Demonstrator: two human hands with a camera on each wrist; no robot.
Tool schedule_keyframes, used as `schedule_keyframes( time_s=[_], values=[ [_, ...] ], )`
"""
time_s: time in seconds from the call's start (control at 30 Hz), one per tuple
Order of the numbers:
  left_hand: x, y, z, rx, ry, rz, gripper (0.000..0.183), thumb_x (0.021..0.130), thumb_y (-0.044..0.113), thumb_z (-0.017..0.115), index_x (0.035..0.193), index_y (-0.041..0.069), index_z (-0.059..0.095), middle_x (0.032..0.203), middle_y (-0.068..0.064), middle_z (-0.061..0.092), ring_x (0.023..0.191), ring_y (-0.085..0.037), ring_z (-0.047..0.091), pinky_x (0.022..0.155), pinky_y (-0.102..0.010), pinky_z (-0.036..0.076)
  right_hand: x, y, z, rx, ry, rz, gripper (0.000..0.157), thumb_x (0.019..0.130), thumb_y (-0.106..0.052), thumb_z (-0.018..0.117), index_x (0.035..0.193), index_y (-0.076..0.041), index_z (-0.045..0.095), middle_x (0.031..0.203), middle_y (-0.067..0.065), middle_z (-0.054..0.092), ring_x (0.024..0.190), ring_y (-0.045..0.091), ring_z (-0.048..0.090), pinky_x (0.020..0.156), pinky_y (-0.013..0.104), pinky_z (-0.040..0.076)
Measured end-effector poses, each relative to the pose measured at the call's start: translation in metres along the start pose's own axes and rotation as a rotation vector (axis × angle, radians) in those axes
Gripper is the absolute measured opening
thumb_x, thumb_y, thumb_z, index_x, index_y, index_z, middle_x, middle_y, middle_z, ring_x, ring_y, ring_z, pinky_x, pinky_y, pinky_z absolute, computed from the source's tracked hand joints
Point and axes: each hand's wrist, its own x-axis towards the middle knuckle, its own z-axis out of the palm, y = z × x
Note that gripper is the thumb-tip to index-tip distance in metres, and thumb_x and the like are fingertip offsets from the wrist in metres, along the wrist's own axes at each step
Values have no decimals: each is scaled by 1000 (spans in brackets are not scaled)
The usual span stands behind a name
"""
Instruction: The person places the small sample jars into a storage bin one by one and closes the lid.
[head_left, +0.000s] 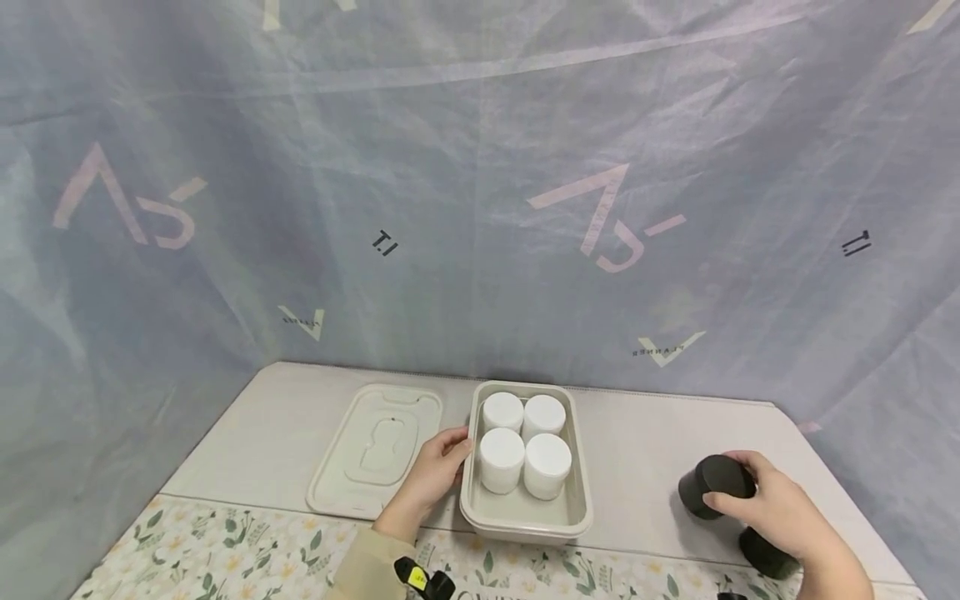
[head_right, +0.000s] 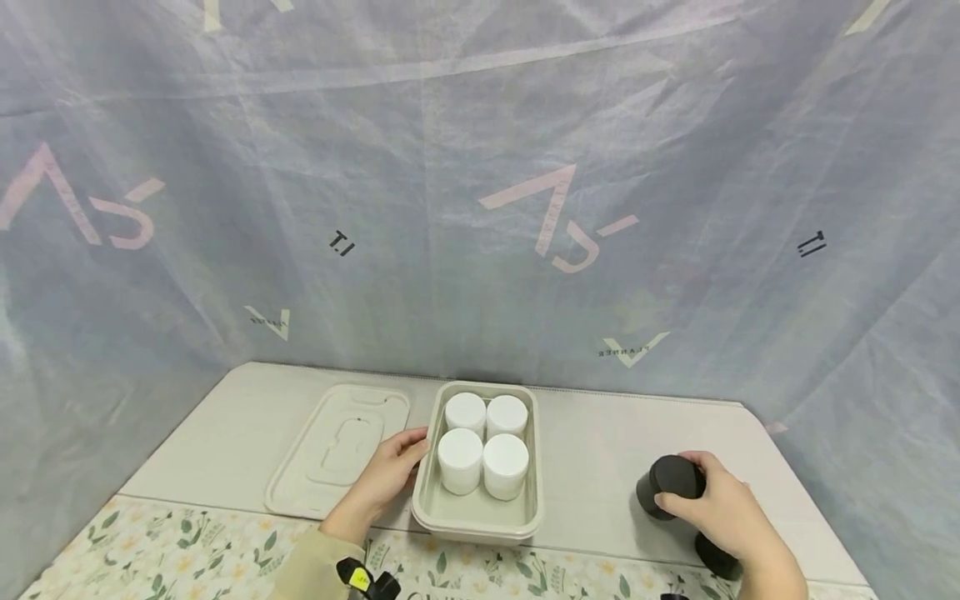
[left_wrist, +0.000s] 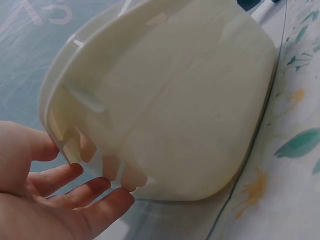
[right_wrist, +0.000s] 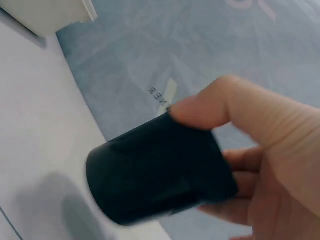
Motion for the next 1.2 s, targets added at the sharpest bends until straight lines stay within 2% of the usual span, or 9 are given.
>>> schedule_keyframes(
  time_s=[0.1,0.17,0.27,0.4,0.47,0.6,0.67,0.73,1.2],
  values=[
    [-2,-1,1,1,-3,-3,47,100,24,47,136,-5,44,124,-23,58,100,-16,62,79,-31,57,0,-7,5,39,43,-11,80,84,-39,70,135,7,30,126,32,51,102,39,60,67,29,50],
    [-3,-2,0,4,-2,-4,47,100,24,47,136,-5,43,124,-22,58,100,-16,62,79,-31,57,1,-13,9,51,79,-23,80,83,-39,71,135,6,29,128,33,49,107,42,58,68,25,50],
    [-3,-3,0,2,-4,-3,47,100,23,46,136,-6,42,124,-24,57,101,-17,62,79,-32,56,4,-21,15,80,118,-35,80,83,-40,71,135,5,29,129,34,47,114,49,52,71,28,52],
    [-4,-6,-1,-1,-5,-8,47,100,23,47,136,-6,43,123,-23,58,100,-16,62,79,-32,56,6,-30,22,93,172,-60,77,83,-43,70,135,-1,33,128,29,50,115,49,51,72,28,51],
    [-5,-6,-1,-5,-5,-7,46,99,24,48,135,-5,44,122,-22,59,98,-15,62,78,-31,56,7,-34,26,100,203,-81,73,83,-42,70,135,-4,35,127,25,53,114,44,54,71,19,47],
    [-4,-6,-2,-13,-9,-2,46,99,25,48,135,-4,45,121,-21,59,98,-15,62,79,-31,56,11,-41,35,129,273,-136,67,82,-36,73,133,-7,40,123,20,57,104,5,58,74,5,41],
    [-3,-7,-2,-13,-13,4,46,99,25,48,134,-5,45,121,-21,59,98,-15,62,79,-31,56,13,-44,39,155,301,-159,66,82,-33,74,133,-7,42,122,19,57,95,-13,50,75,1,38],
    [-2,-8,-2,-18,-14,3,46,99,24,49,134,-5,45,120,-21,59,97,-15,62,78,-30,56,13,-46,42,189,322,-180,65,81,-29,75,133,-7,43,122,19,57,91,-23,43,75,-1,38],
    [3,-4,-1,-25,-20,6,48,99,26,49,135,-4,44,123,-20,59,98,-15,63,80,-33,57,15,-57,64,306,355,-253,59,83,-17,74,134,-6,46,120,13,59,91,-15,52,73,7,46]
  ],
)
